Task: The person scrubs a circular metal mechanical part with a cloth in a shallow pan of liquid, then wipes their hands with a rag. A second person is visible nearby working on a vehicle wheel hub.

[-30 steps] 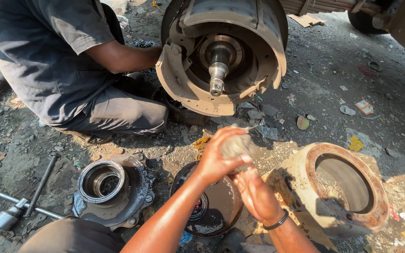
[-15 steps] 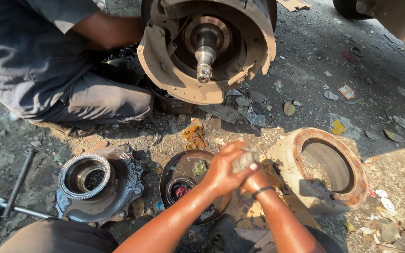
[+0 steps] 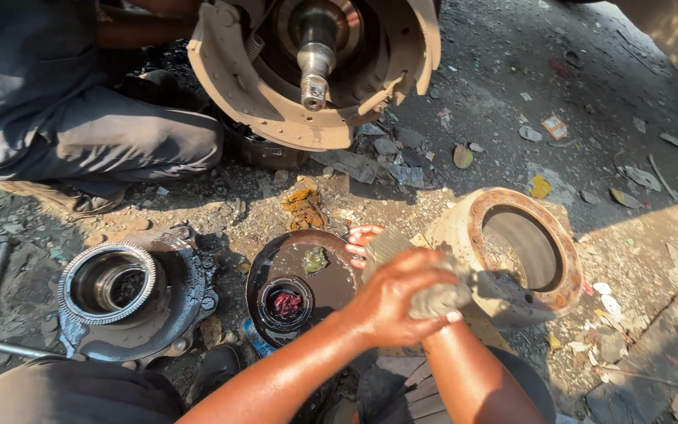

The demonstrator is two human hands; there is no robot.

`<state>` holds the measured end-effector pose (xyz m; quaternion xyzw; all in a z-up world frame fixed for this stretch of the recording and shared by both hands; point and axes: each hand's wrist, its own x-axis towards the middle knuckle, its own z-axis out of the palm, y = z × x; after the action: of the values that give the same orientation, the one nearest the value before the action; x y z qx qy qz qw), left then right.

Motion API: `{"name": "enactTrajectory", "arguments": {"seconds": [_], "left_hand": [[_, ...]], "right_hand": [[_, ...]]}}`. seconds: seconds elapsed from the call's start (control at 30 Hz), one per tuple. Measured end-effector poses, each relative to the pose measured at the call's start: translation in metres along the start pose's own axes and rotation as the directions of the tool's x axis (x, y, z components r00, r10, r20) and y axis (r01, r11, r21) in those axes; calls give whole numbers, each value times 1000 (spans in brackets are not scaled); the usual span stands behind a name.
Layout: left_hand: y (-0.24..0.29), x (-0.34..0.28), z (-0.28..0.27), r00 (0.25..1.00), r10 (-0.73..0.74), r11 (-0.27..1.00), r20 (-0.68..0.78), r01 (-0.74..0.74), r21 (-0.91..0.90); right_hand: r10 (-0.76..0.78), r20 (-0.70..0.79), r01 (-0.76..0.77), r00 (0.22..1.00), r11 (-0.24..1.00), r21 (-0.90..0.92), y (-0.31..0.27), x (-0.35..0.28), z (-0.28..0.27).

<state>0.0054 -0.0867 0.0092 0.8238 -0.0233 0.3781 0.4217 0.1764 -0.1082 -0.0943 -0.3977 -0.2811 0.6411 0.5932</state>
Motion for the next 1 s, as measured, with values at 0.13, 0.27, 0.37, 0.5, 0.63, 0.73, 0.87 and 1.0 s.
{"name": "enactTrajectory", "arguments": {"seconds": [0.13,0.27,0.37,0.5,0.63,0.73,0.87,1.0], "left_hand": [[-8,2,-15,968,245,914,54,-250,320],[-12,-22,-1,960,257,843,111,-279,460],[-23,-34,9,982,175,823,77,-189,536],[-49,-36,12,993,-81,828,86,19,561],[-90,-26,-2,961,-209,821,-181,273,502],[-127,-28,-36,730,-423,767,-537,604,217],[-149,-35,-60,341,-925,300,-169,381,-874],[-125,-24,-10,479,-815,-277,326,173,-945]], "right_hand": [[1,8,-3,1000,974,228,3,9,26],[329,37,-330,944,924,194,50,22,10],[-67,143,34,987,975,221,90,-10,-38],[-604,249,446,758,757,478,144,25,-71],[-353,98,367,930,899,-240,127,61,-46],[-201,-56,164,978,905,-393,77,46,5],[-256,57,262,965,954,-147,-7,17,68],[-271,239,141,933,882,449,-42,7,112]]}}
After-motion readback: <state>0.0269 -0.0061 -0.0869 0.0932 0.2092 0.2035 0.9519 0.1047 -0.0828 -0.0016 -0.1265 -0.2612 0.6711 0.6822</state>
